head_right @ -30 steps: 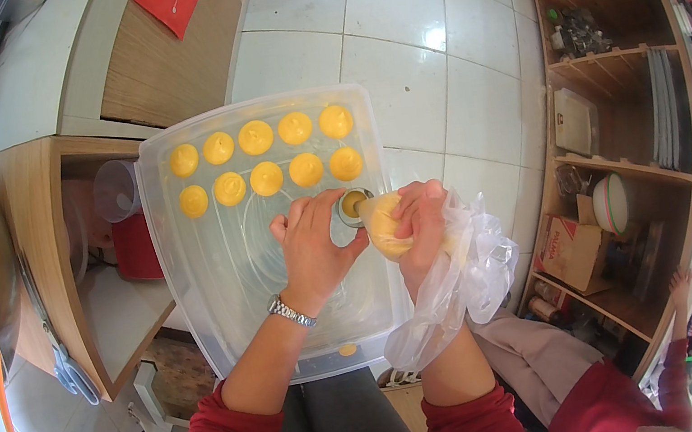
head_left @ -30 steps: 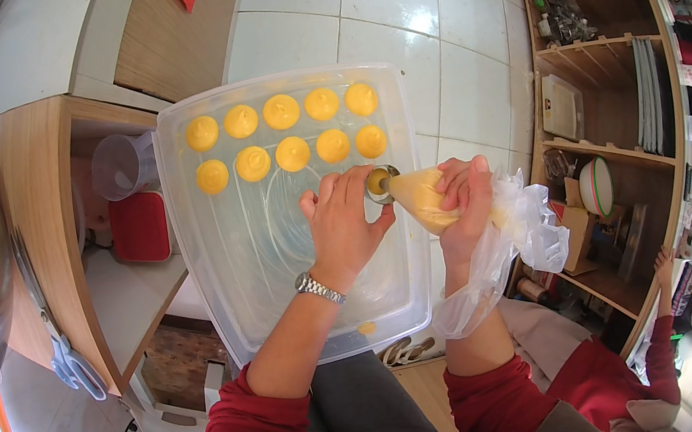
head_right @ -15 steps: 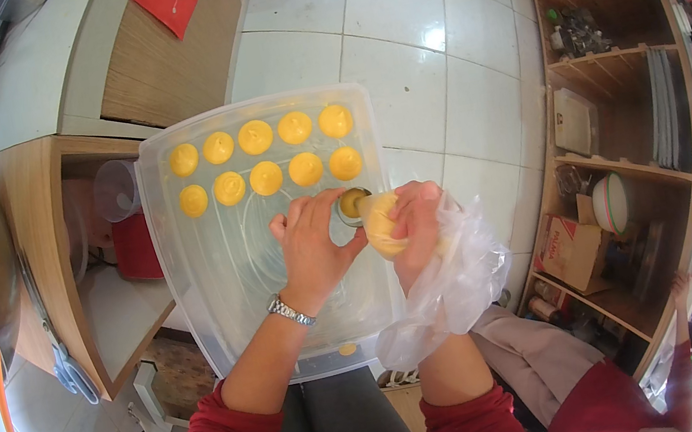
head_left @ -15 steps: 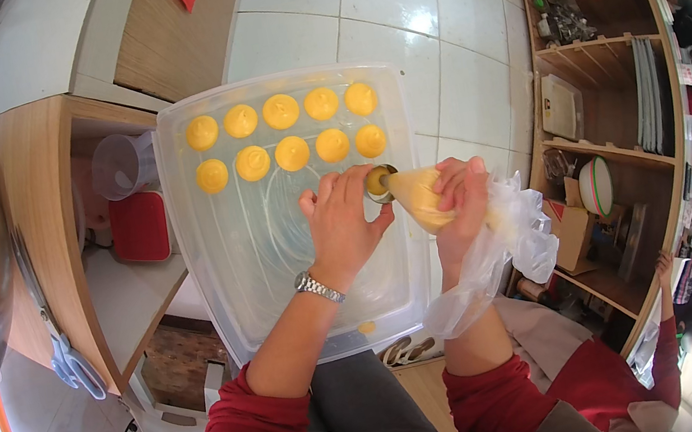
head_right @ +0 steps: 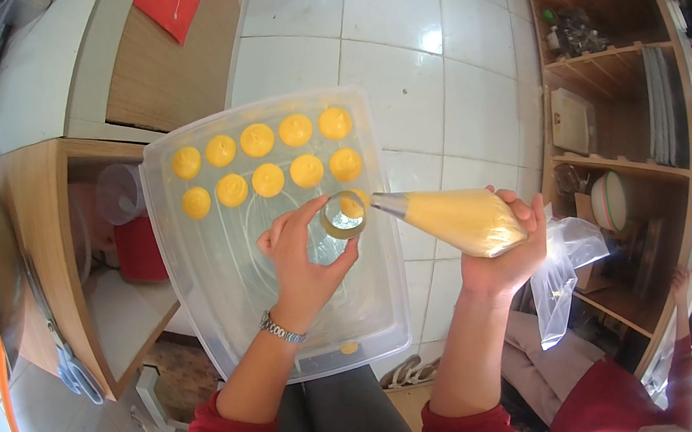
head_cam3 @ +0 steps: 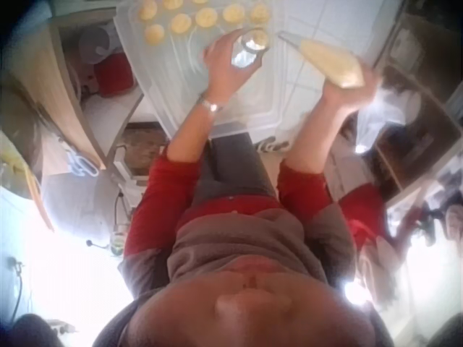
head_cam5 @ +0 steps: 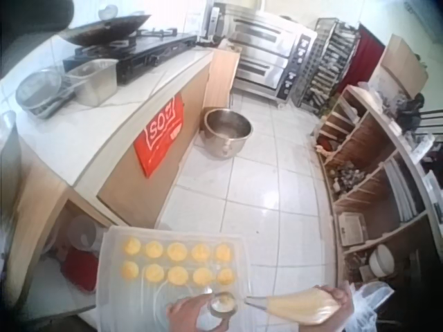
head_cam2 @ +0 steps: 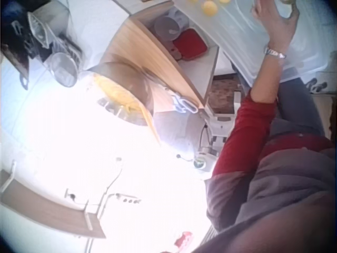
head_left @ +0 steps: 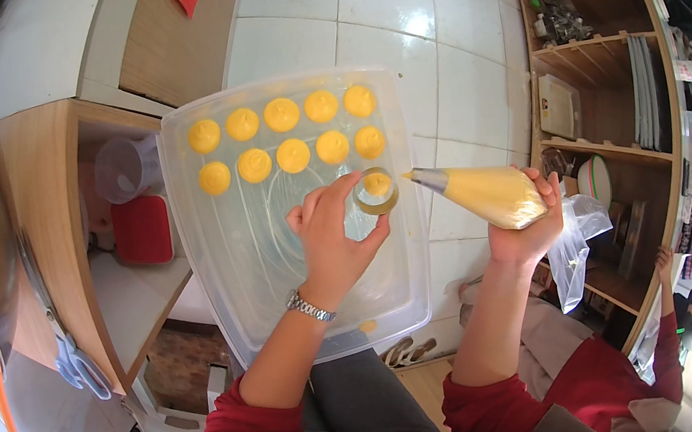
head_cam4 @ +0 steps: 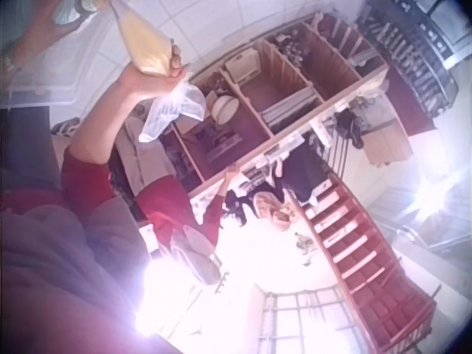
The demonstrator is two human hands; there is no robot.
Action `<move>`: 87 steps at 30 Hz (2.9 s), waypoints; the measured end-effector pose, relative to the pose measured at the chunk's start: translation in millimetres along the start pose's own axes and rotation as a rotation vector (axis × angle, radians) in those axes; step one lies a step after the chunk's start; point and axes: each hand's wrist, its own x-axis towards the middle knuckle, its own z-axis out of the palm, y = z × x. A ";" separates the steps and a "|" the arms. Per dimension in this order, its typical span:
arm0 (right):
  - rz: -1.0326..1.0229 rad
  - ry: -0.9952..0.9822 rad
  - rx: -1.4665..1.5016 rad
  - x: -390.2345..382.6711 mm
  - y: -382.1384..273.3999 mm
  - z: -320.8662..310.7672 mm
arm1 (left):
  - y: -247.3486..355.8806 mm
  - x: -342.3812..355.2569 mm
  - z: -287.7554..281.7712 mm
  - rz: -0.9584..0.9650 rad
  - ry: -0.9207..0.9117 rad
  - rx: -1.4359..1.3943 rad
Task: The person pipes portions of yellow dough from a plastic pastry bag onto a clear plastic tray lid, refill the bag from a large metal bowl using a spatula, and then continues piping dough onto the lid.
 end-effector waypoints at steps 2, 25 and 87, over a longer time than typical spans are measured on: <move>-0.011 -0.093 0.025 10.6 -5.0 -12.7 | -4.0 -1.1 -4.6 -0.008 0.007 0.036; -0.330 -0.782 -0.592 -37.2 65.9 -5.9 | -18.1 -0.9 -7.2 -0.060 0.002 0.194; -0.277 -0.530 -0.367 -35.0 69.4 -6.6 | -18.8 -0.1 -10.5 -0.066 0.008 0.148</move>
